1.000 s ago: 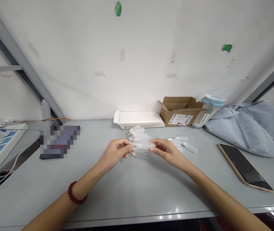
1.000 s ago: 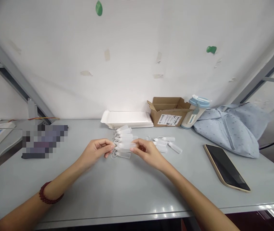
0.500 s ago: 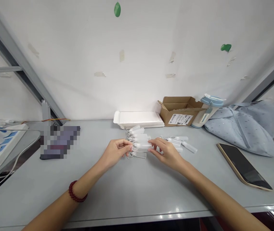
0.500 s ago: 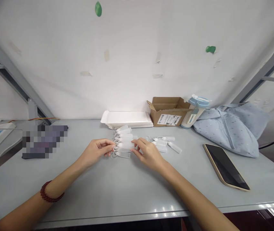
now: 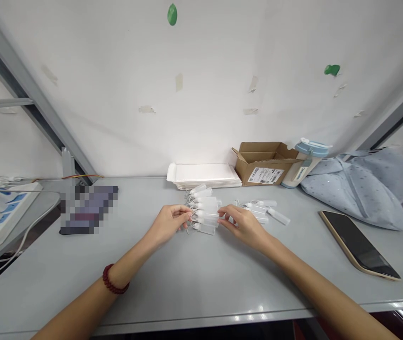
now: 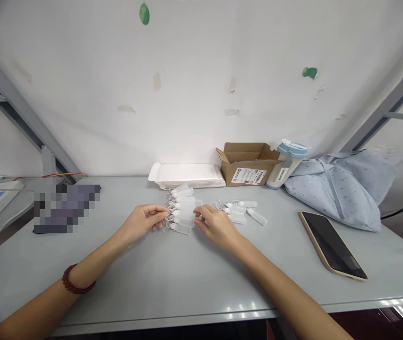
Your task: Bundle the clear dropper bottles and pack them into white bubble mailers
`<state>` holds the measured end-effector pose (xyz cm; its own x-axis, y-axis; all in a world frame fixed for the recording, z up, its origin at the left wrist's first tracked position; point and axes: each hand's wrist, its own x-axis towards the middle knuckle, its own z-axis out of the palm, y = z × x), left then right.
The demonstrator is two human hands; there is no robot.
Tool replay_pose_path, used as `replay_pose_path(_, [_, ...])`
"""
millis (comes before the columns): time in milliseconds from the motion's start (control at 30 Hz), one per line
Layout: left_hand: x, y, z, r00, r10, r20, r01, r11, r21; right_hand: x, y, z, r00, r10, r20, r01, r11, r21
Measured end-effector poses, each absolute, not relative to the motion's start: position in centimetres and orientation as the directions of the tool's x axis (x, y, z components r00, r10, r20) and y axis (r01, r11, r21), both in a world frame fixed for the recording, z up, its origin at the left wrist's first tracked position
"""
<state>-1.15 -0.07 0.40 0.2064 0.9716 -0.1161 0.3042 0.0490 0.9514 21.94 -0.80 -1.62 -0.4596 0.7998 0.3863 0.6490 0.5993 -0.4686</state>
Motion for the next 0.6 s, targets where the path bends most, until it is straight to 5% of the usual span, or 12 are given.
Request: replay_pose_path(600, [-1.09, -0.08, 0.72, 0.163, 0.979, -0.126, 0.316, 0.069, 0.946, 22.10, -0.94, -1.04, -0.489, 0.802, 0.343, 0.665, 0.597, -0.449])
